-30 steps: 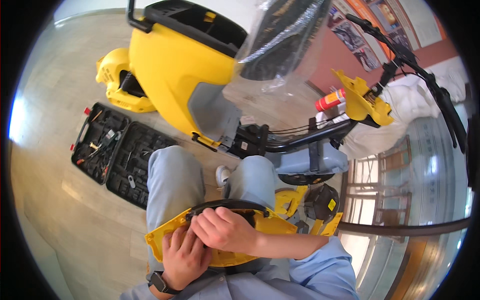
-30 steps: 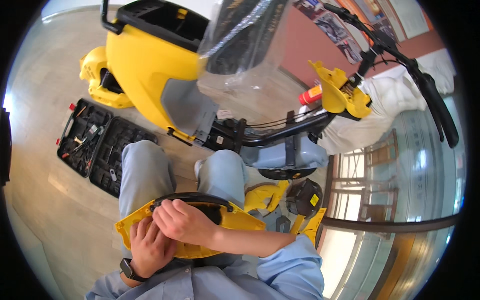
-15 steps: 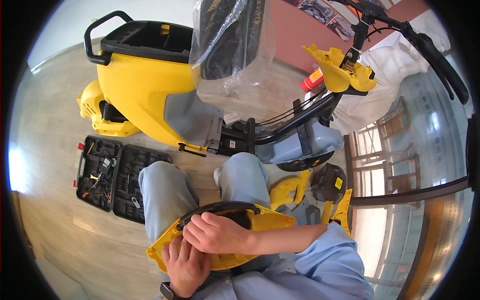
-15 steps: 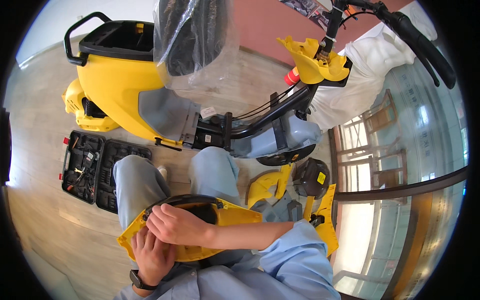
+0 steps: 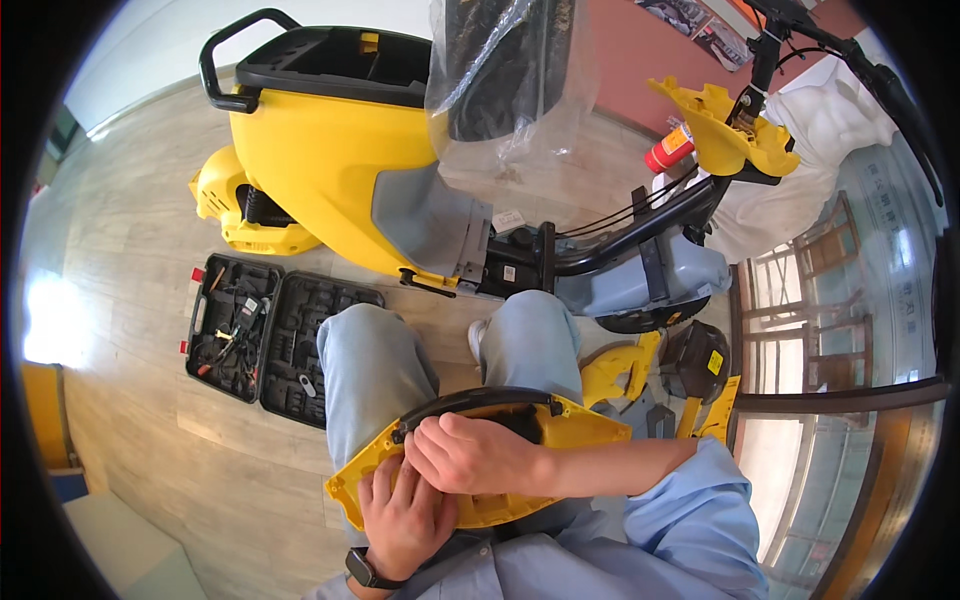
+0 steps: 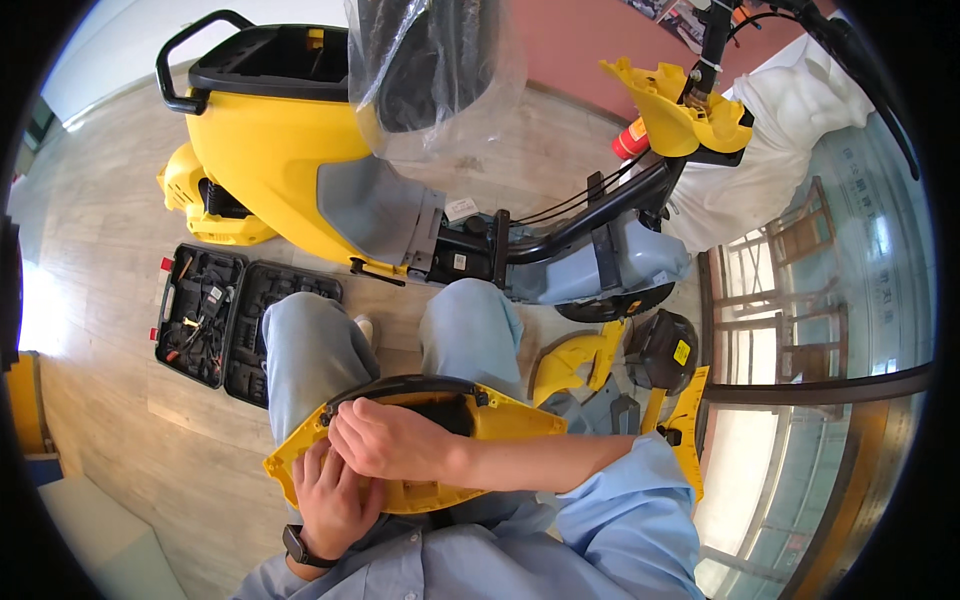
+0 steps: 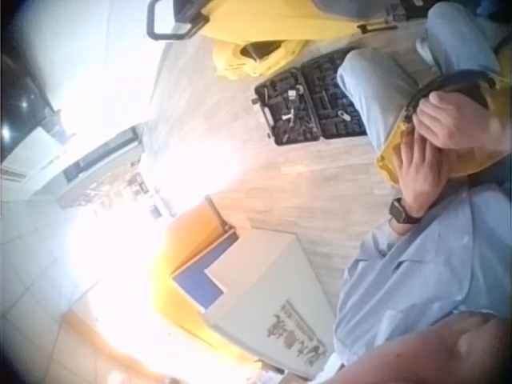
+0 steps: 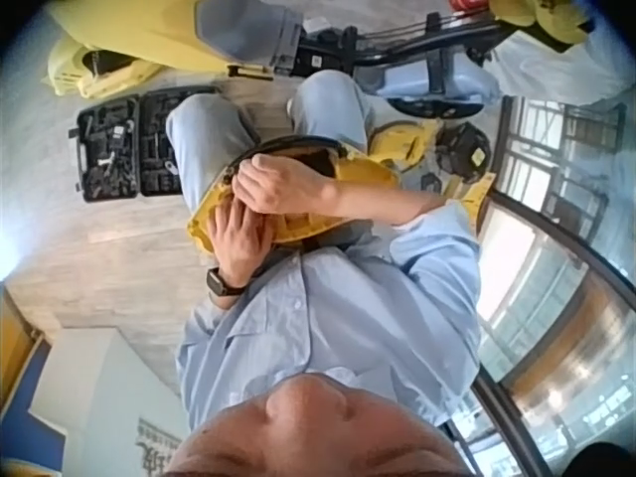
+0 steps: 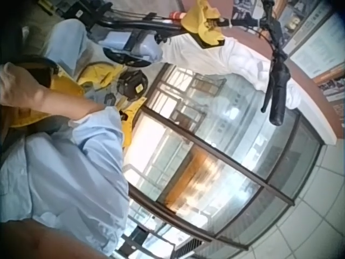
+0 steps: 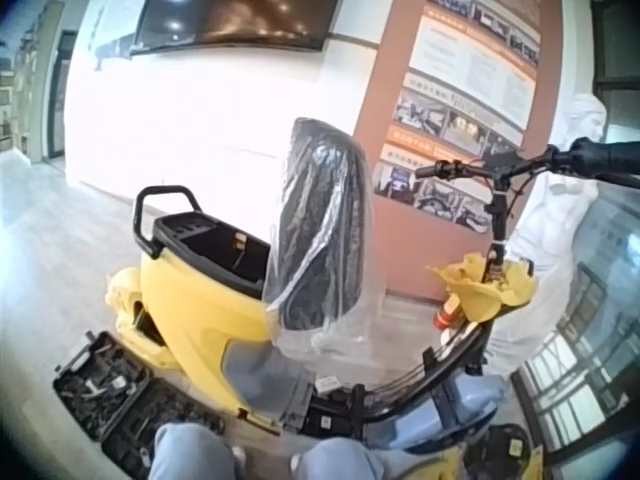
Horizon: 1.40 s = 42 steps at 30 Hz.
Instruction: Repairing and assembling the front cowl and dashboard assembly of a yellow electric scooter.
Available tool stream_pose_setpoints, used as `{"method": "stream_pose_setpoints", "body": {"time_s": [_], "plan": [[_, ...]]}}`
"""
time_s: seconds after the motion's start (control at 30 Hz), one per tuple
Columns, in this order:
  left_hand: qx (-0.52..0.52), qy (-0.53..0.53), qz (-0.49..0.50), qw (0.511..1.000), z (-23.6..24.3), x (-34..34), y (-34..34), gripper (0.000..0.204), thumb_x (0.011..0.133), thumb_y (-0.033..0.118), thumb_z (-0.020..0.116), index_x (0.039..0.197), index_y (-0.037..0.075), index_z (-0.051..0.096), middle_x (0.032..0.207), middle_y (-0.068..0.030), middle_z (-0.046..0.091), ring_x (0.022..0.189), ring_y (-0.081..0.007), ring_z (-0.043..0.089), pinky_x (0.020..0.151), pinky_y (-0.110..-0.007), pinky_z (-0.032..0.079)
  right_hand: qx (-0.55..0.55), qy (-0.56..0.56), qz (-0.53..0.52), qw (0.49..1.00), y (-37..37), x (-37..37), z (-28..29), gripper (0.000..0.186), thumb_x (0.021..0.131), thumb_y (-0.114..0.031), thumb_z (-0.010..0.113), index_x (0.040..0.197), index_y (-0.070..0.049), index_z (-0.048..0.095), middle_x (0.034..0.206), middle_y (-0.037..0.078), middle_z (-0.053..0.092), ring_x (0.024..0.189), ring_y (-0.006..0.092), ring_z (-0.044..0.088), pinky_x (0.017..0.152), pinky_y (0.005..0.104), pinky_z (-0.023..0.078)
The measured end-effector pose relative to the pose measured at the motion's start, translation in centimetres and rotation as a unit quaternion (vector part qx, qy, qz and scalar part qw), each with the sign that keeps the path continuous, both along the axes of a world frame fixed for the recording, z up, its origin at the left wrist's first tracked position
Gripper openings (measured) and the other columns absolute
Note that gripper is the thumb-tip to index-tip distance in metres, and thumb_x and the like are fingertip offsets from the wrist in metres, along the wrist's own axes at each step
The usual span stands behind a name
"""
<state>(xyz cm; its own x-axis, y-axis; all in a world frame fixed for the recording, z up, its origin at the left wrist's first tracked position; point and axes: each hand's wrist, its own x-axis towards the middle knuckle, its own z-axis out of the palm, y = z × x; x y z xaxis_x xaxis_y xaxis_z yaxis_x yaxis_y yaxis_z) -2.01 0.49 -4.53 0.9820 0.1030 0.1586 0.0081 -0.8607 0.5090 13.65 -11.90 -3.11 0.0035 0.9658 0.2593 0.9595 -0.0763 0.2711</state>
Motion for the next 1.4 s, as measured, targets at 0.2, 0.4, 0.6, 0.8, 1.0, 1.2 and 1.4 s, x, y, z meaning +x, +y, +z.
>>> {"method": "stream_pose_setpoints", "body": {"time_s": [0.2, 0.4, 0.6, 0.8, 1.0, 1.2, 1.4], "plan": [[-0.001, 0.001, -0.006, 1.000, 0.1, 0.1, 0.1, 0.041, 0.085, 0.024, 0.079, 0.120, 0.004, 0.074, 0.123, -0.0147, 0.072, 0.118, -0.0398, 0.062, 0.095, -0.051, 0.045, 0.008, -0.012, 0.007, 1.000, 0.6, 0.4, 0.1, 0.013, 0.093, -0.021, 0.067, 0.083, -0.016, 0.062, 0.075, -0.004, 0.054, 0.080, 0.0140, 0.055, 0.083, 0.0308, 0.038], [0.010, 0.015, -0.011, 1.000, 0.3, 0.0, 0.2, 0.042, 0.086, 0.028, 0.079, 0.120, 0.004, 0.074, 0.125, -0.0142, 0.072, 0.118, -0.0382, 0.063, 0.094, -0.050, 0.045, -0.008, 0.005, -0.004, 1.000, 0.6, 0.0, 0.2, 0.011, 0.092, -0.021, 0.068, 0.084, -0.016, 0.064, 0.078, -0.003, 0.057, 0.081, 0.0141, 0.056, 0.082, 0.0304, 0.039], [0.025, -0.003, -0.010, 1.000, -0.4, -0.4, 0.2, 0.044, 0.087, 0.033, 0.080, 0.118, 0.004, 0.074, 0.142, -0.0168, 0.069, 0.123, -0.0382, 0.064, 0.097, -0.050, 0.046, 0.085, 0.080, -0.054, 0.992, -0.7, -1.6, 4.8, 0.010, 0.092, -0.022, 0.072, 0.094, -0.012, 0.073, 0.082, -0.002, 0.063, 0.085, 0.0157, 0.061, 0.075, 0.0314, 0.043], [0.039, -0.001, -0.063, 0.997, 0.4, -0.7, 0.5, 0.035, 0.087, 0.037, 0.080, 0.108, 0.009, 0.075, 0.143, -0.0145, 0.070, 0.116, -0.0331, 0.066, 0.097, -0.049, 0.048, 0.319, 0.544, -0.256, 0.732, -10.6, -0.3, 7.0, 0.018, 0.093, -0.006, 0.082, 0.109, -0.005, 0.074, 0.106, 0.003, 0.074, 0.094, 0.0154, 0.068, 0.081, 0.0331, 0.052], [0.084, 0.007, -0.178, 0.980, 1.2, -1.5, -1.6, 0.031, 0.083, 0.032, 0.080, 0.110, 0.014, 0.076, 0.130, -0.0046, 0.071, 0.112, -0.0256, 0.065, 0.093, -0.047, 0.050, 0.456, 0.615, -0.415, 0.492, -21.3, -0.3, 3.2, 0.012, 0.111, -0.010, 0.064, 0.112, 0.001, 0.069, 0.100, 0.003, 0.067, 0.090, 0.0095, 0.060, 0.083, 0.0249, 0.049], [0.127, -0.016, -0.206, 0.970, 0.7, -0.8, -1.3, 0.028, 0.080, 0.018, 0.076, 0.107, 0.015, 0.080, 0.123, 0.0000, 0.069, 0.115, -0.0209, 0.064, 0.095, -0.045, 0.051, 0.392, 0.617, -0.449, 0.514, -25.4, -1.1, -0.2, 0.025, 0.116, -0.021, 0.051, 0.100, -0.004, 0.061, 0.092, 0.002, 0.062, 0.084, 0.0101, 0.051, 0.077, 0.0257, 0.042], [0.091, -0.033, -0.240, 0.966, 2.2, 0.0, -1.4, 0.028, 0.075, 0.013, 0.078, 0.103, 0.015, 0.081, 0.117, 0.0023, 0.074, 0.109, -0.0191, 0.069, 0.095, -0.043, 0.051, 0.391, 0.714, -0.358, 0.458, -22.8, -0.9, -0.9, 0.016, 0.106, -0.018, 0.063, 0.107, -0.005, 0.054, 0.106, 0.006, 0.065, 0.094, 0.0099, 0.054, 0.083, 0.0273, 0.044]]}}
